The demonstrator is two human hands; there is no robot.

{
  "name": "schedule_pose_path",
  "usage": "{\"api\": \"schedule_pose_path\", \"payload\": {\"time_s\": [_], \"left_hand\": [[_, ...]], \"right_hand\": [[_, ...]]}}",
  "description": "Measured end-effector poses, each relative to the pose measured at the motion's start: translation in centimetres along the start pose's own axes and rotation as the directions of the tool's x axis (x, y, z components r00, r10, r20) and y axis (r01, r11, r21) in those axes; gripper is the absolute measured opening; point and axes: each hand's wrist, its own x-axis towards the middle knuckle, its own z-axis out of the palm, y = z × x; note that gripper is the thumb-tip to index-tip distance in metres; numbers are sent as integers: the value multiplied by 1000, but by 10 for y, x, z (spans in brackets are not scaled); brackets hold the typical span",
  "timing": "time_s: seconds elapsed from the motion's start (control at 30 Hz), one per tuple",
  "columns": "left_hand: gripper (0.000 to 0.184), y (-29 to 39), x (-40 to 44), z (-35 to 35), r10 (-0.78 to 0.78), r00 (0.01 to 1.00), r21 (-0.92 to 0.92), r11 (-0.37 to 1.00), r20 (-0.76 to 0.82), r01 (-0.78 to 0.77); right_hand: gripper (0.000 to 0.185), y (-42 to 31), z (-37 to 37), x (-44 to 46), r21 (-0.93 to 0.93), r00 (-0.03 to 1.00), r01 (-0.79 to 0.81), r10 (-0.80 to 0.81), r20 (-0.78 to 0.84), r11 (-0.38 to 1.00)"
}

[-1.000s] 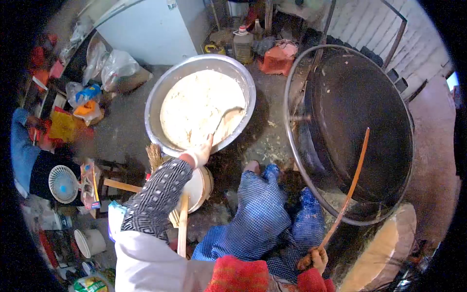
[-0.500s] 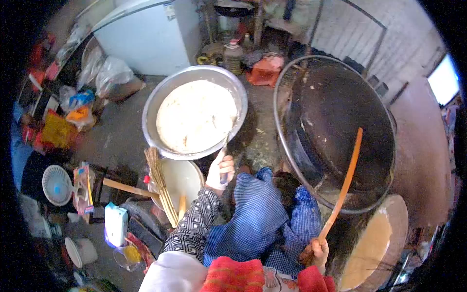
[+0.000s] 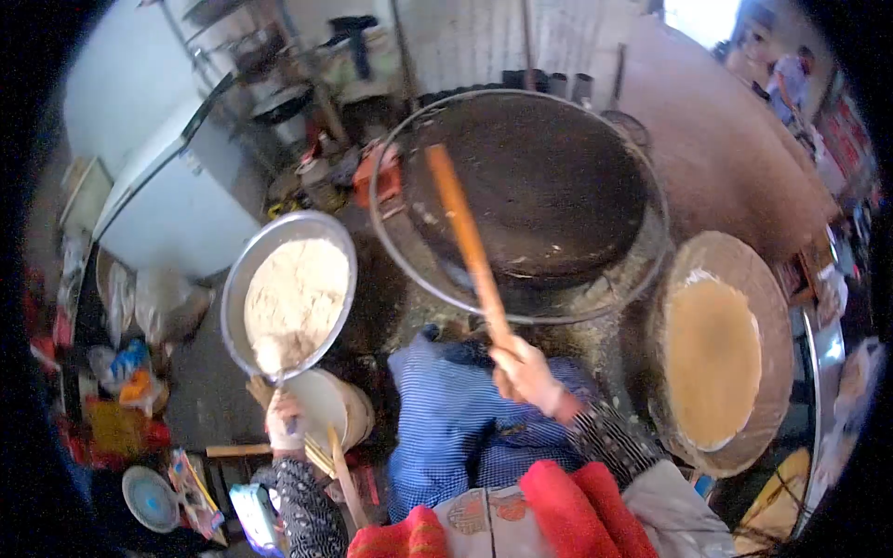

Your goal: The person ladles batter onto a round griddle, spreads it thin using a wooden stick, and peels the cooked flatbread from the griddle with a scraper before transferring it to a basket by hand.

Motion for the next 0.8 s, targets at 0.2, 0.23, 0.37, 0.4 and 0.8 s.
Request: {"api": "schedule_pose_path", "payload": {"time_s": [0.2,0.23,0.37,0.4,0.8], "left_hand": [[21,-10,-16,52,7,991,15,1000,132,-9],[19,-1,-21,56,166,948,547,784,270,-293],[12,-24,-26,90,80,739,698,-409,669,-588],[11,-43,-21,102,51,736,699,-364,675,-616],[49,-307,63,198,-197,979,975,222,45,0]], "right_hand": [[14,63,-113,59,-289,925,119,-212,-315,950],[13,41,-149,35,-52,895,106,-118,-429,993],[15,68,-298,20,526,701,336,165,-694,781],[16,55,-286,12,379,694,282,86,-715,881],[29,23,-235,83,-878,699,-170,-573,-428,448]]}}
